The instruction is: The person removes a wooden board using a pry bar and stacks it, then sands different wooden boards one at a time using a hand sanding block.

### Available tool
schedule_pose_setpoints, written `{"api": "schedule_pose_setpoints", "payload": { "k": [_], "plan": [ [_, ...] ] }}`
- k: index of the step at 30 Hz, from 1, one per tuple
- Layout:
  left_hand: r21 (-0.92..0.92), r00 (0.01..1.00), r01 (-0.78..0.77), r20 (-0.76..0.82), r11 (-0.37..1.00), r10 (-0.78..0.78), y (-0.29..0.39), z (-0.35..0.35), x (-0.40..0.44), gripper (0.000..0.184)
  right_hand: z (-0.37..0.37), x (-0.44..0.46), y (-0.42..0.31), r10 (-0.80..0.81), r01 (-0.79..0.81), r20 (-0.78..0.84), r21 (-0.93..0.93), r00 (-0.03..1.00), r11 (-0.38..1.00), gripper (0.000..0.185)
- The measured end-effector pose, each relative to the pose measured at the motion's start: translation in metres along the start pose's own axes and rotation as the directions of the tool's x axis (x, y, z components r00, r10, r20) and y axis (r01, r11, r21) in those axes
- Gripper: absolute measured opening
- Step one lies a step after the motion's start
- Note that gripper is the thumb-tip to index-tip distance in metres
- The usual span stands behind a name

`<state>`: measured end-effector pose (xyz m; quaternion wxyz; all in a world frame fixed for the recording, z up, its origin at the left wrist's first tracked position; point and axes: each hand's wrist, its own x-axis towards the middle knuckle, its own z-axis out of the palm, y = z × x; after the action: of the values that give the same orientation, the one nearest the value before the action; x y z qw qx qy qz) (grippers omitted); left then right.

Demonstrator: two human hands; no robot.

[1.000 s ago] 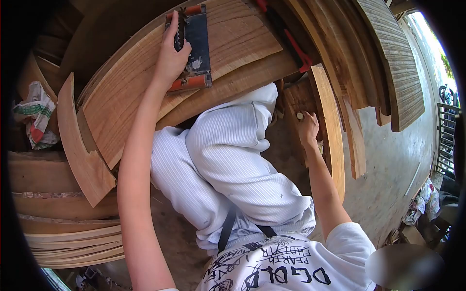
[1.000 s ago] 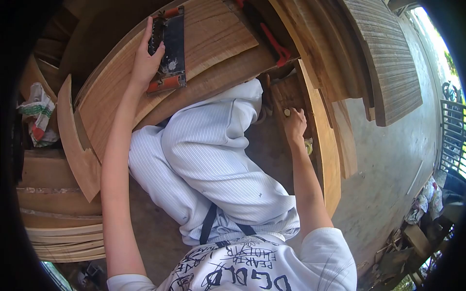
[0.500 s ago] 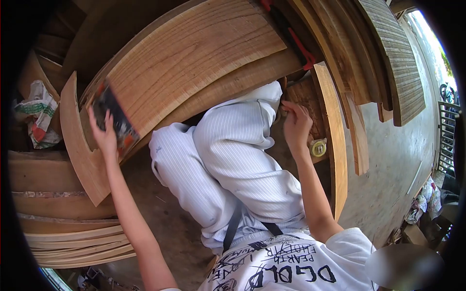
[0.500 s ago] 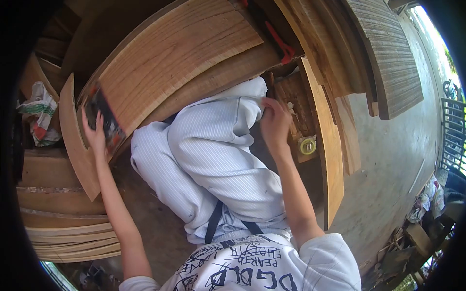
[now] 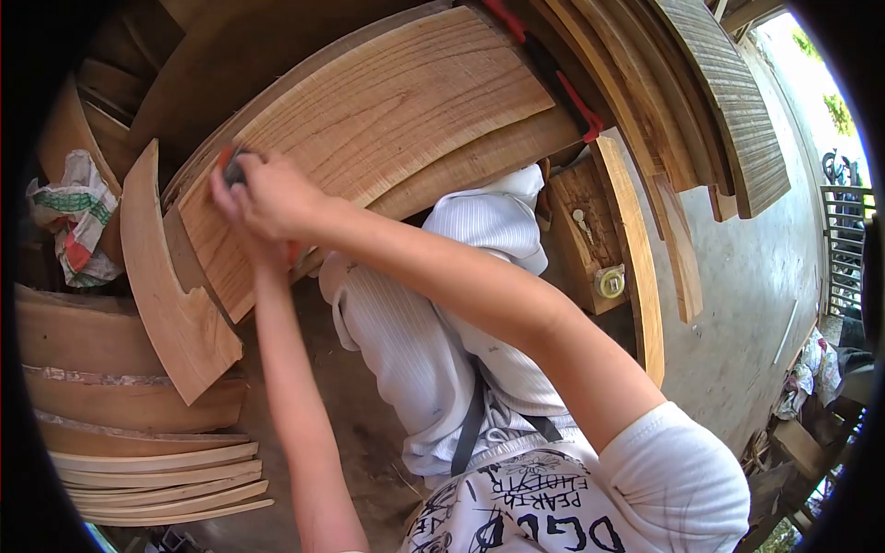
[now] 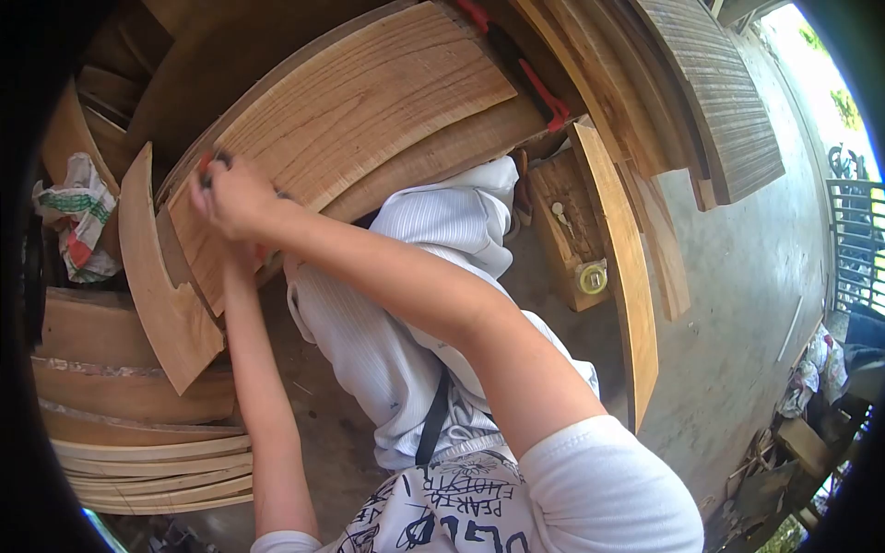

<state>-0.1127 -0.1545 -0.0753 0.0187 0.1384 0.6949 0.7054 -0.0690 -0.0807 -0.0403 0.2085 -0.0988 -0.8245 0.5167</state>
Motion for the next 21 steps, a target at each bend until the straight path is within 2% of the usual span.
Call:
{"api": "schedule_pose_setpoints", "payload": {
  "k": [1, 2, 3, 4, 5, 6, 7, 9, 10, 11, 13, 15, 17, 19, 20, 21],
  "plan": [
    [0.000, 0.988, 0.042, 0.146, 0.999, -0.042, -0.004, 0.019, 0.005, 0.046, 0.001, 0.005, 0.009, 0.042, -0.041, 0.006, -0.083, 0.999, 0.996, 0.040],
    [0.007, 0.954, 0.085, 0.288, 0.996, -0.083, -0.007, 0.039, 0.008, 0.044, -0.006, 0.007, 0.014, 0.083, -0.091, -0.043, -0.265, 0.996, 0.960, 0.045],
    [0.020, 0.897, 0.124, 0.425, 0.992, -0.120, -0.009, 0.058, 0.009, 0.041, -0.024, 0.006, 0.016, 0.141, -0.214, -0.252, -0.290, 0.957, 0.933, 0.045],
    [0.039, 0.819, 0.160, 0.553, 0.986, -0.155, -0.007, 0.076, 0.007, 0.040, -0.041, 0.013, 0.032, 0.147, -0.266, -0.365, -0.301, 0.920, 0.916, 0.042],
    [0.062, 0.721, 0.192, 0.669, 0.979, -0.184, -0.004, 0.091, -0.001, 0.038, -0.070, 0.014, 0.036, 0.283, -0.381, -0.378, -0.218, 0.882, 0.898, 0.039],
    [0.289, 0.582, 0.076, 0.765, 0.954, -0.278, 0.027, 0.105, -0.009, 0.046, -0.095, 0.018, 0.052, 0.349, -0.398, -0.334, -0.089, 0.876, 0.913, 0.052],
    [0.473, 0.415, -0.076, 0.815, 0.878, -0.403, 0.012, 0.119, 0.004, 0.057, -0.119, 0.015, 0.055, 0.310, -0.378, -0.330, -0.166, 0.892, 0.911, 0.050],
    [0.278, 0.424, -0.265, 0.894, 0.923, -0.148, 0.029, 0.128, -0.004, 0.060, -0.132, 0.011, 0.063, 0.307, -0.369, -0.333, -0.142, 0.892, 0.918, 0.054],
    [0.320, 0.443, -0.290, 0.880, 0.902, -0.170, 0.039, 0.124, -0.008, 0.050, -0.132, 0.009, 0.068, 0.315, -0.366, -0.307, -0.127, 0.898, 0.922, 0.056],
    [0.323, 0.445, -0.290, 0.879, 0.901, -0.172, 0.040, 0.114, -0.012, 0.050, -0.131, 0.008, 0.072, 0.326, -0.367, -0.280, -0.107, 0.903, 0.924, 0.059],
    [0.174, 0.467, -0.357, 0.884, 0.918, 0.014, 0.038, 0.078, -0.013, 0.041, -0.129, 0.006, 0.070, 0.295, -0.359, -0.342, -0.140, 0.892, 0.923, 0.060],
    [0.212, 0.680, -0.231, 0.733, 0.950, 0.001, 0.049, 0.020, -0.018, 0.036, -0.126, 0.006, 0.068, 0.397, -0.451, -0.451, -0.014, 0.799, 0.892, 0.057],
    [0.589, 0.853, -0.415, 0.516, 0.694, 0.073, 0.032, -0.043, -0.010, 0.034, -0.109, -0.002, 0.067, 0.268, -0.354, -0.584, -0.035, 0.766, 0.935, 0.058],
    [0.831, 0.953, -0.301, 0.281, 0.467, 0.114, 0.005, -0.098, -0.009, 0.036, -0.095, -0.007, 0.074, 0.090, -0.211, -0.691, -0.092, 0.717, 0.973, 0.059],
    [0.833, 0.952, -0.305, 0.283, 0.462, 0.118, -0.006, -0.111, -0.013, 0.036, -0.098, -0.007, 0.075, 0.091, -0.208, -0.694, -0.086, 0.715, 0.974, 0.059],
    [0.846, 0.967, -0.256, 0.218, 0.468, 0.134, -0.014, -0.120, -0.017, 0.037, -0.105, -0.010, 0.078, 0.108, -0.224, -0.620, -0.112, 0.777, 0.968, 0.058]
  ]
}}
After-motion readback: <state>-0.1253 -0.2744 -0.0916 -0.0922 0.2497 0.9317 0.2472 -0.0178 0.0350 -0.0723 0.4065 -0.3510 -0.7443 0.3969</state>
